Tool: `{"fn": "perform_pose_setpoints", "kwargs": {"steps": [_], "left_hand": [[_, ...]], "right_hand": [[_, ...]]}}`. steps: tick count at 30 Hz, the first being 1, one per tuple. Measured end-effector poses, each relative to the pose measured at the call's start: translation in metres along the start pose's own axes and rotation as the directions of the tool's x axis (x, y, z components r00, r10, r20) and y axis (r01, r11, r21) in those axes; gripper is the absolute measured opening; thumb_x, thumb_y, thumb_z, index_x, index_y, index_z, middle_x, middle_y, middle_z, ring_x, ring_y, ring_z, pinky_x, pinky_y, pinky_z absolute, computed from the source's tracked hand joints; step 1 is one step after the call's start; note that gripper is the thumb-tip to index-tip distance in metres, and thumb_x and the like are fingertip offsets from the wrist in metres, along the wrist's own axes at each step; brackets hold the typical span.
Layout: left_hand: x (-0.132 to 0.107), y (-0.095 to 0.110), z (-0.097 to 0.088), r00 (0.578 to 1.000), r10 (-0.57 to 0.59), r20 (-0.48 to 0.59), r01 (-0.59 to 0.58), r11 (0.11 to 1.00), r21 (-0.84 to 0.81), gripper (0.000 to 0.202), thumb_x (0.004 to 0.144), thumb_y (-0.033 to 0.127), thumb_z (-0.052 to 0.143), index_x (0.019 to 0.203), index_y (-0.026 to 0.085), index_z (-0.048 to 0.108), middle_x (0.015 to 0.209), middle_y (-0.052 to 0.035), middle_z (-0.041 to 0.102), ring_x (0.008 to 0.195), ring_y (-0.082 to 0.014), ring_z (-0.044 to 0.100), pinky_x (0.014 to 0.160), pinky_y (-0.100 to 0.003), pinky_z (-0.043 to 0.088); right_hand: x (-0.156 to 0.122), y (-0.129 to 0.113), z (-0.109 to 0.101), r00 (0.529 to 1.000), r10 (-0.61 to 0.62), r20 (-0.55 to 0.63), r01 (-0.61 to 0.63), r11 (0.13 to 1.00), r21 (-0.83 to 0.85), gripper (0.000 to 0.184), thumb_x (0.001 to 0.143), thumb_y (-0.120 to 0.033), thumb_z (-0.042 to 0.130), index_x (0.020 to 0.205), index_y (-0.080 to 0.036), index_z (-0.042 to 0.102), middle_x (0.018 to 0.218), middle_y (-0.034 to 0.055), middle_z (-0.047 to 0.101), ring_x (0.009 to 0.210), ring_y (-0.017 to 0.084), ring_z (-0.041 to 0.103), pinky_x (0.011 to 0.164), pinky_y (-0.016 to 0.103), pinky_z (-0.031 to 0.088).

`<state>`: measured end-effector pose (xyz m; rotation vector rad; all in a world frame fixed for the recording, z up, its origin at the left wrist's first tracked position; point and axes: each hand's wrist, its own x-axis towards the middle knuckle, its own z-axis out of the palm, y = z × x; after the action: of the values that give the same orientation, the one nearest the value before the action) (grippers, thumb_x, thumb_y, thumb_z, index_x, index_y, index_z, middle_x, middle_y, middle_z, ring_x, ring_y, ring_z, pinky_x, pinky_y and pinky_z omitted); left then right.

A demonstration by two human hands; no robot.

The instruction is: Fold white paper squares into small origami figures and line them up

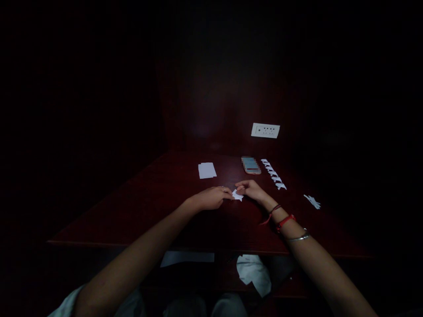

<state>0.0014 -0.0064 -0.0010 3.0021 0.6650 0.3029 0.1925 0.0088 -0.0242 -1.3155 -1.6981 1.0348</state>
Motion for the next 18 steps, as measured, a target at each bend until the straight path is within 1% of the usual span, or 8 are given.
{"fn": "perform_pose_setpoints", "kwargs": {"steps": [3, 5, 8, 12, 14, 18], "left_hand": [[0.0001, -0.0008, 0.0010, 1.000, -0.003, -0.002, 0.003, 1.000, 0.008, 0.047, 0.068, 0.001, 0.036, 0.106, 0.026, 0.047, 0.113, 0.0015, 0.044, 0.102, -0.0127, 0.040, 0.088, -0.025, 0.029], [0.0002, -0.0017, 0.0022, 1.000, -0.001, -0.002, 0.001, 1.000, 0.015, 0.047, 0.069, 0.001, 0.036, 0.107, 0.026, 0.047, 0.114, 0.0015, 0.043, 0.103, -0.0128, 0.039, 0.088, -0.026, 0.029], [0.0001, -0.0022, 0.0036, 1.000, 0.001, -0.006, -0.001, 1.000, 0.021, 0.047, 0.069, 0.001, 0.036, 0.107, 0.026, 0.046, 0.114, 0.0016, 0.043, 0.103, -0.0127, 0.039, 0.088, -0.026, 0.029], [-0.0003, -0.0004, 0.0034, 1.000, -0.024, -0.011, 0.024, 0.999, 0.024, 0.046, 0.069, 0.002, 0.036, 0.106, 0.027, 0.046, 0.113, 0.0022, 0.043, 0.102, -0.0128, 0.040, 0.087, -0.025, 0.030], [-0.0003, 0.0007, 0.0029, 1.000, -0.029, -0.011, 0.030, 0.999, 0.028, 0.045, 0.069, 0.003, 0.037, 0.106, 0.027, 0.047, 0.113, 0.0025, 0.043, 0.101, -0.0128, 0.040, 0.087, -0.025, 0.029], [-0.0004, 0.0024, 0.0028, 0.999, -0.040, -0.020, 0.041, 0.998, 0.048, 0.043, 0.070, 0.004, 0.036, 0.105, 0.027, 0.047, 0.111, 0.0028, 0.044, 0.101, -0.0131, 0.040, 0.087, -0.026, 0.030]], "right_hand": [[0.0000, 0.0007, -0.0014, 1.000, -0.011, 0.026, 0.013, 0.997, -0.078, 0.024, 0.057, -0.009, 0.054, 0.081, -0.009, 0.059, 0.067, 0.0037, 0.060, 0.056, 0.008, 0.051, 0.053, 0.019, 0.041], [0.0000, 0.0026, -0.0026, 0.998, -0.048, 0.034, 0.053, 0.985, -0.163, 0.021, 0.057, -0.010, 0.055, 0.077, -0.010, 0.061, 0.067, 0.0029, 0.060, 0.058, 0.009, 0.051, 0.054, 0.019, 0.040], [-0.0010, 0.0047, -0.0036, 0.993, -0.119, 0.024, 0.121, 0.957, -0.263, 0.020, 0.057, -0.013, 0.055, 0.076, -0.012, 0.061, 0.068, 0.0017, 0.060, 0.060, 0.009, 0.051, 0.054, 0.019, 0.039], [-0.0031, 0.0041, -0.0035, 0.991, -0.132, -0.023, 0.117, 0.937, -0.328, 0.022, 0.057, -0.016, 0.056, 0.078, -0.012, 0.061, 0.068, 0.0017, 0.060, 0.059, 0.009, 0.052, 0.053, 0.019, 0.038], [-0.0042, 0.0028, -0.0035, 0.989, -0.147, -0.008, 0.134, 0.923, -0.361, 0.019, 0.059, -0.017, 0.055, 0.076, -0.013, 0.062, 0.069, 0.0019, 0.060, 0.060, 0.010, 0.052, 0.053, 0.019, 0.038], [-0.0085, -0.0024, -0.0041, 0.977, -0.208, 0.044, 0.207, 0.883, -0.421, 0.016, 0.062, -0.017, 0.052, 0.073, -0.014, 0.062, 0.067, 0.0014, 0.061, 0.060, 0.009, 0.052, 0.054, 0.018, 0.038]]}}
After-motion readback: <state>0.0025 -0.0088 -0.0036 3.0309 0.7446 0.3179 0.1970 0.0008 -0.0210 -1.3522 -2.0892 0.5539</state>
